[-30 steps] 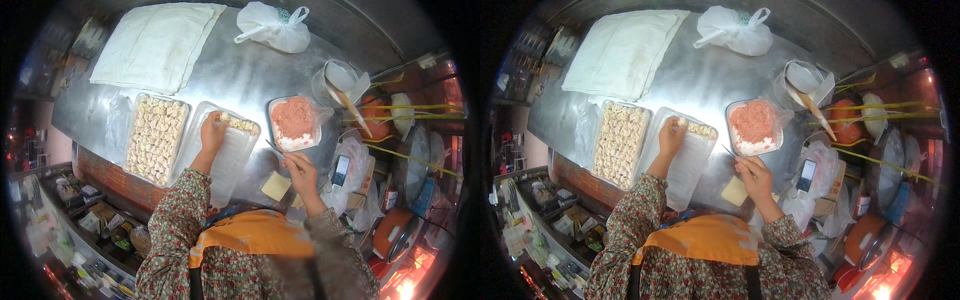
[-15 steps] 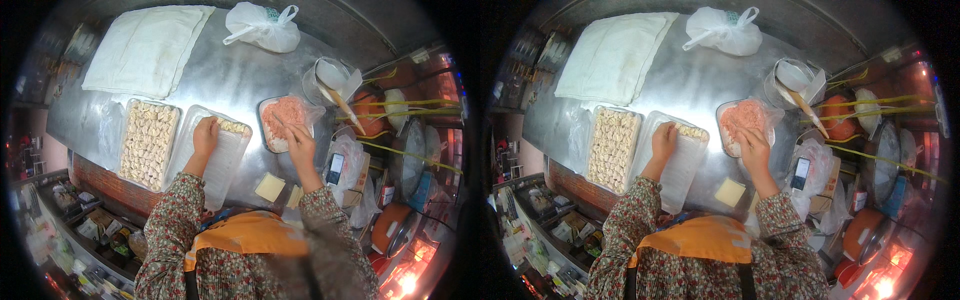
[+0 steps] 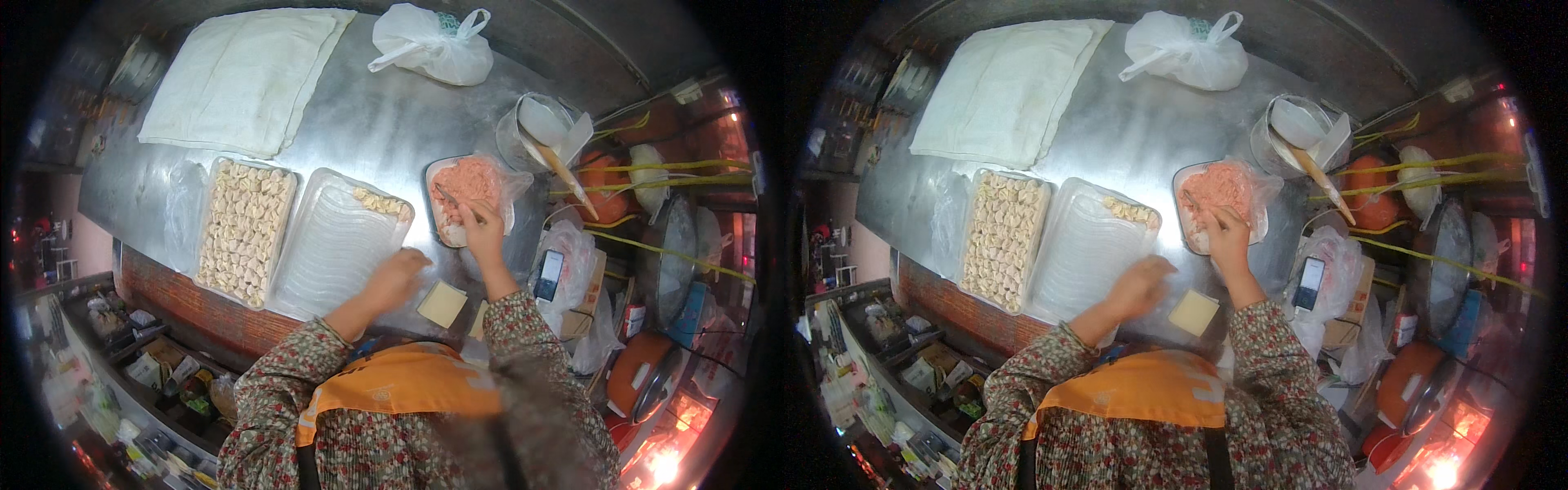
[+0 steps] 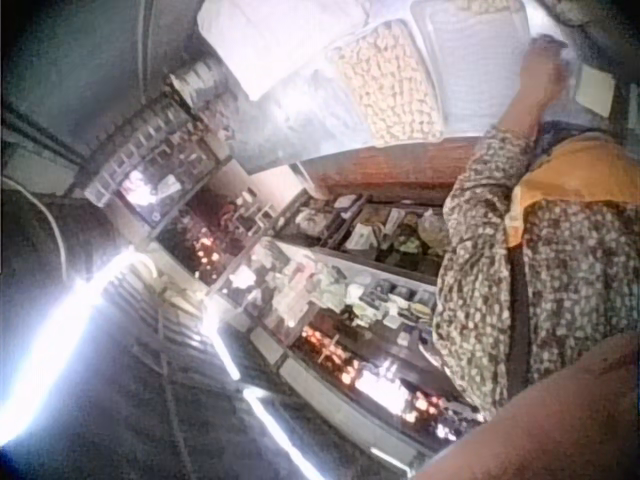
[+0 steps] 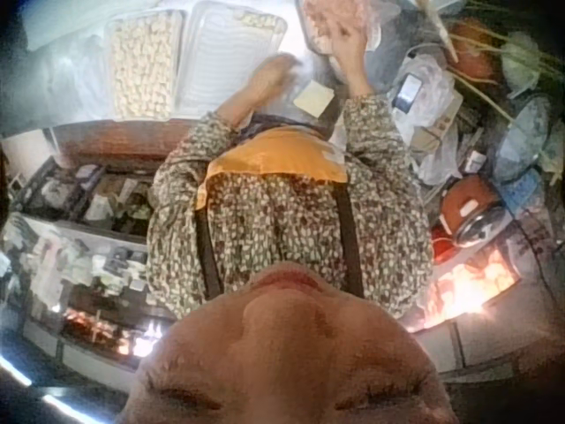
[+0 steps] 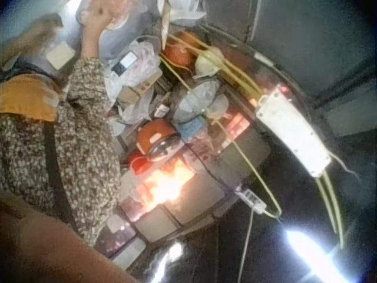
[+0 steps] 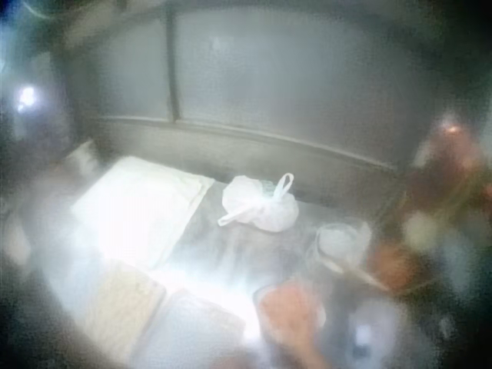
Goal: The person repeatedly scoops ground meat onto square wrappers, folds them into dumplings, and places them on a tray. The process is continuous and methodical, with the person using a small metal scoop to portion the filling.
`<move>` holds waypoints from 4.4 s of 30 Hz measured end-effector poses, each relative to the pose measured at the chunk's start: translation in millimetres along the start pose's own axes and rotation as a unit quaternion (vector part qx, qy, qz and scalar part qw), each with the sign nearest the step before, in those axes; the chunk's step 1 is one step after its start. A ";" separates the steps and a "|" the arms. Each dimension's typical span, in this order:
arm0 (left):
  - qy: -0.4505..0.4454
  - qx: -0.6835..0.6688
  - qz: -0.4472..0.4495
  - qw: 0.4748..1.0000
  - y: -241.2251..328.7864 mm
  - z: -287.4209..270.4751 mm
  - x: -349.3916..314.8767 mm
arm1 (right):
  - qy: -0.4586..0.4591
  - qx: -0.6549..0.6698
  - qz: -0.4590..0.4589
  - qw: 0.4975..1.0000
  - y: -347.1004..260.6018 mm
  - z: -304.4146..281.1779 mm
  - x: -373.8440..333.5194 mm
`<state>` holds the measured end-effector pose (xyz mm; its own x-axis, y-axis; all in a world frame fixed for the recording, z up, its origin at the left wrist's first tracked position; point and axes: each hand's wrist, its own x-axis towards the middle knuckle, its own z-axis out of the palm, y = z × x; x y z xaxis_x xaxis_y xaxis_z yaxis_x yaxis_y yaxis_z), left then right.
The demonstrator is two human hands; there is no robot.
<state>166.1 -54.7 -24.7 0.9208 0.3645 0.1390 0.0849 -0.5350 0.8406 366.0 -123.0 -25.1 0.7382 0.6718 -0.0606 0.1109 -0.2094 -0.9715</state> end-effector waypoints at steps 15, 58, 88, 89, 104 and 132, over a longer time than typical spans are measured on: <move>-0.121 0.133 0.039 0.983 8.3 58.7 -1.8 | 0.002 -0.091 -0.107 0.990 3.7 -15.9 -9.5; 0.164 -0.755 -0.123 0.623 55.5 -56.1 -29.3 | -0.048 0.537 0.171 0.825 -73.9 -61.3 -70.8; 0.201 -0.822 -0.140 0.514 85.7 -94.7 -29.1 | -0.299 -0.111 -0.435 0.842 -136.4 -42.7 -134.6; 0.209 -0.812 -0.160 0.521 84.5 -95.1 -28.5 | -0.300 -0.112 -0.431 0.843 -136.8 -43.2 -134.9; 0.295 -0.696 -0.321 0.570 56.9 -64.7 -12.1 | -0.246 -0.086 -0.348 0.901 -118.2 14.4 -120.0; 0.267 -0.020 -0.325 0.907 -112.9 -80.6 29.2 | -0.123 -0.105 -0.090 0.983 -67.5 -6.8 -72.2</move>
<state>152.8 77.8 -73.3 0.3645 0.9161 -0.1668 0.5198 -0.0516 0.8527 309.7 -162.2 46.5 0.5142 0.8572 0.0287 0.3780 -0.1965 -0.9047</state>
